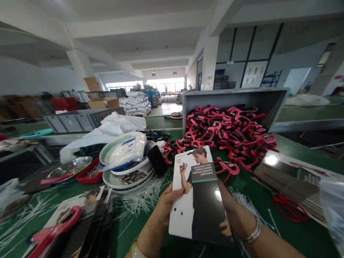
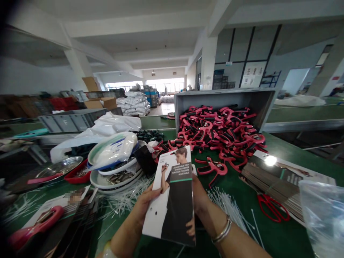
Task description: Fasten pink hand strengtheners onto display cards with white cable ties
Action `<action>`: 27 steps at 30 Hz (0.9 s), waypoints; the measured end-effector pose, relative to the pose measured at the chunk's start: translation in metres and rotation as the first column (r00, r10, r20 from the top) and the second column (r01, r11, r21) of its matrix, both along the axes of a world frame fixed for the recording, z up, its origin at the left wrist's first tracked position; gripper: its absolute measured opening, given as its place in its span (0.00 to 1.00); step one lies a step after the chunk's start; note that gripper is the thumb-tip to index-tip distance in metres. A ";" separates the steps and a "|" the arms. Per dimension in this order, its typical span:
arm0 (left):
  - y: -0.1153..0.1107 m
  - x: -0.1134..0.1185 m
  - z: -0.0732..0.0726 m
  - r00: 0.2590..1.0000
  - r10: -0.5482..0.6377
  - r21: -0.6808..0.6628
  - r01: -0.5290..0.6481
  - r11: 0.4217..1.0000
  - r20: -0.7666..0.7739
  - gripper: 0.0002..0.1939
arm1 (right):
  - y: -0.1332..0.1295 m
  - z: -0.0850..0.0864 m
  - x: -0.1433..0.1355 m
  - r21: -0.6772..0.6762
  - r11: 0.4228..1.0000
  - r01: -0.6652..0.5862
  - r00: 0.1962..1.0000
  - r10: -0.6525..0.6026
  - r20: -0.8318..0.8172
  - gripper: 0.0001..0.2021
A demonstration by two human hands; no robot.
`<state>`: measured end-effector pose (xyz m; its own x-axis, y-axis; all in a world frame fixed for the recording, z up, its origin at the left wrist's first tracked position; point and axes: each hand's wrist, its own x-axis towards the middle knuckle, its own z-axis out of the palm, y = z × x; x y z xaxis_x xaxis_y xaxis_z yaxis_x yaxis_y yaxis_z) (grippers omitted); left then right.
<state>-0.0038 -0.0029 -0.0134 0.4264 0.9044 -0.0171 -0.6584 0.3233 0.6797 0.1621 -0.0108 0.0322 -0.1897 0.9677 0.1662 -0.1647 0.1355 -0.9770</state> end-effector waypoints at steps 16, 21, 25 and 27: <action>0.004 -0.007 -0.022 0.887 0.175 -0.312 -0.037 0.949 0.427 0.04 | 0.018 0.015 -0.037 0.409 0.909 -0.084 0.778 -0.196 0.596 0.09; 0.003 -0.009 -0.019 0.851 0.116 -0.308 0.057 0.950 0.513 0.06 | 0.019 0.019 -0.039 0.390 0.910 -0.140 0.725 -0.174 0.667 0.09; 0.003 -0.009 -0.020 0.861 0.093 -0.269 0.052 0.962 0.500 0.06 | 0.021 0.021 -0.039 0.399 0.908 -0.127 0.707 -0.199 0.679 0.09; 0.003 -0.009 -0.021 0.859 0.073 -0.253 0.068 0.965 0.506 0.06 | 0.021 0.022 -0.039 0.396 0.907 -0.141 0.700 -0.192 0.688 0.10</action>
